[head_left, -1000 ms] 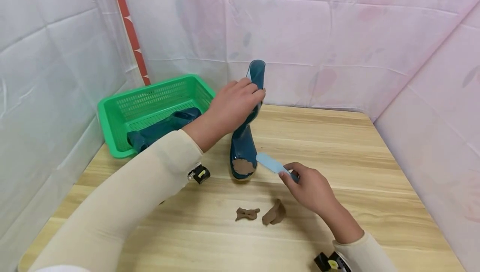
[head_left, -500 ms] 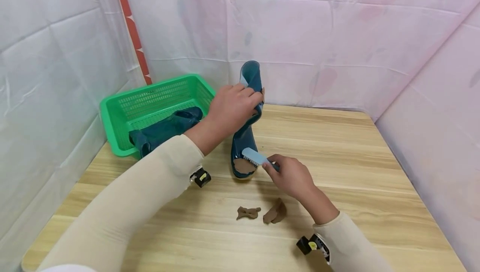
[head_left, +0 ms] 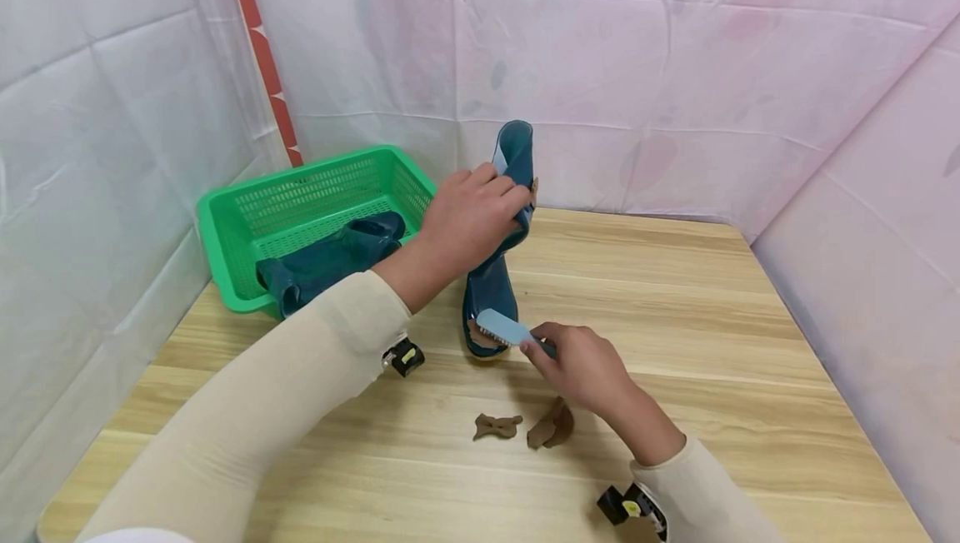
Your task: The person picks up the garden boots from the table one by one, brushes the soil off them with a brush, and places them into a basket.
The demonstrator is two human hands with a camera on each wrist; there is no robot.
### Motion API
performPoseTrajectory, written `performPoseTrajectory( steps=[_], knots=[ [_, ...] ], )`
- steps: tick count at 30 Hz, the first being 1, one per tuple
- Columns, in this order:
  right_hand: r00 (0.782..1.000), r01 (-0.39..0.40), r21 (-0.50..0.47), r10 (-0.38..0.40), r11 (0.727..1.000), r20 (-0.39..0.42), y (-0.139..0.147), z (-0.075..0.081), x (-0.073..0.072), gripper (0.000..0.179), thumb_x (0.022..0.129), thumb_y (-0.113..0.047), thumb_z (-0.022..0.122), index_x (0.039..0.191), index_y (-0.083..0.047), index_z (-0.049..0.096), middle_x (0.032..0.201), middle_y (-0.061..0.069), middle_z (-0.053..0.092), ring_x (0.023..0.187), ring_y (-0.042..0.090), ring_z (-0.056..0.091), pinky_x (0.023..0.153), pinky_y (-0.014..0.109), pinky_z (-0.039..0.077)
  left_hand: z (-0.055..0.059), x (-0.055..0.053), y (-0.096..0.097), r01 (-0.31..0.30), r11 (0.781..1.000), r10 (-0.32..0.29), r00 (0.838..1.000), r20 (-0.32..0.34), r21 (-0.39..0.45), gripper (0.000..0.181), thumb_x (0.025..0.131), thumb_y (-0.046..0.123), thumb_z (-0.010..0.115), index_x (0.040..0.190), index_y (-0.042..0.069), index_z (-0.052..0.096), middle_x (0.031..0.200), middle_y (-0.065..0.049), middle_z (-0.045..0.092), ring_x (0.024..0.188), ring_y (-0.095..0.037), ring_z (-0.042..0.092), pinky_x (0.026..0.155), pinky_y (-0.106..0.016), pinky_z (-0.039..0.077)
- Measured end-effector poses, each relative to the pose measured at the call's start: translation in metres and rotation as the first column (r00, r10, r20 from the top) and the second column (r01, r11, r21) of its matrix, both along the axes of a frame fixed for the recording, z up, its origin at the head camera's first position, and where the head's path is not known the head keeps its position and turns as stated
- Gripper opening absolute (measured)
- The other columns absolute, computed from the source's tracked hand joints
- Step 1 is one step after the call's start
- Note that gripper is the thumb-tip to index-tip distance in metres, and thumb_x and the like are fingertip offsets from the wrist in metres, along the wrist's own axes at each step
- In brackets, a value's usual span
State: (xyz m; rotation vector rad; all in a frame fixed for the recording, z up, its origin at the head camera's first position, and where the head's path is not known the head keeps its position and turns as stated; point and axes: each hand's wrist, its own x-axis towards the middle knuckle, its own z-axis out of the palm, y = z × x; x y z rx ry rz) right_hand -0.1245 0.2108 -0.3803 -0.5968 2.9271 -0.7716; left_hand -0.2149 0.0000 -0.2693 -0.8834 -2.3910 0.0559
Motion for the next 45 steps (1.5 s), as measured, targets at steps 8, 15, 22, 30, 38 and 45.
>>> performPoseTrajectory(
  steps=[8,15,22,30,38,45],
  knots=[
    [0.999,0.011,-0.057,-0.013,0.998,-0.034,0.003,0.005,0.004,0.03,0.103,-0.036,0.063,0.116,-0.012,0.074,0.056,-0.007,0.045,0.045,0.008,0.037,0.044,0.028,0.032,0.0,0.0,-0.002,0.005,1.0,-0.005,1.0,0.023,0.005,0.025,0.1,0.031,0.069,0.121,0.017,0.071,0.11,0.0,0.071,0.094,-0.022,0.054,0.072,-0.033,0.046],
    [0.992,0.097,-0.041,-0.1,0.994,-0.074,0.002,-0.001,-0.01,0.034,0.104,-0.037,0.062,0.121,-0.009,0.072,0.058,-0.006,0.05,0.048,0.014,0.044,0.047,0.033,0.036,-0.003,0.002,-0.002,0.024,1.0,-0.024,1.0,0.018,0.009,0.024,0.1,0.029,0.071,0.121,0.017,0.071,0.111,0.0,0.071,0.094,-0.022,0.055,0.071,-0.033,0.047],
    [0.998,0.049,-0.007,-0.049,0.999,-0.039,-0.001,-0.009,-0.005,0.032,0.102,-0.033,0.065,0.119,-0.008,0.074,0.057,-0.008,0.049,0.046,0.011,0.041,0.045,0.03,0.034,-0.006,0.002,-0.001,0.035,0.999,-0.036,0.999,0.032,0.021,0.026,0.099,0.029,0.071,0.122,0.016,0.071,0.113,-0.001,0.071,0.098,-0.022,0.056,0.074,-0.033,0.048],
    [0.999,0.016,-0.028,-0.017,0.999,-0.05,0.001,-0.009,0.004,0.028,0.102,-0.034,0.066,0.115,-0.012,0.075,0.055,-0.01,0.046,0.045,0.008,0.035,0.045,0.028,0.03,-0.007,0.0,-0.001,0.042,0.998,-0.043,0.999,0.028,0.04,0.022,0.1,0.028,0.069,0.119,0.016,0.071,0.11,0.0,0.071,0.096,-0.02,0.055,0.073,-0.032,0.047],
    [0.999,0.014,-0.026,-0.015,1.0,-0.031,0.002,-0.01,0.011,0.032,0.102,-0.036,0.065,0.118,-0.011,0.074,0.058,-0.009,0.048,0.046,0.007,0.036,0.045,0.028,0.031,-0.008,0.002,-0.001,0.05,0.997,-0.052,0.998,0.031,0.058,0.026,0.099,0.029,0.071,0.121,0.015,0.071,0.111,-0.001,0.071,0.095,-0.021,0.055,0.073,-0.031,0.048],
    [0.999,0.005,-0.016,-0.006,1.0,-0.04,0.005,-0.009,0.019,0.032,0.101,-0.036,0.067,0.12,-0.01,0.074,0.063,-0.011,0.052,0.048,0.007,0.039,0.045,0.027,0.033,-0.009,0.001,-0.002,0.05,0.997,-0.053,0.998,0.044,0.064,0.028,0.097,0.03,0.074,0.121,0.015,0.071,0.112,-0.001,0.071,0.095,-0.021,0.054,0.071,-0.031,0.047]
  ],
)
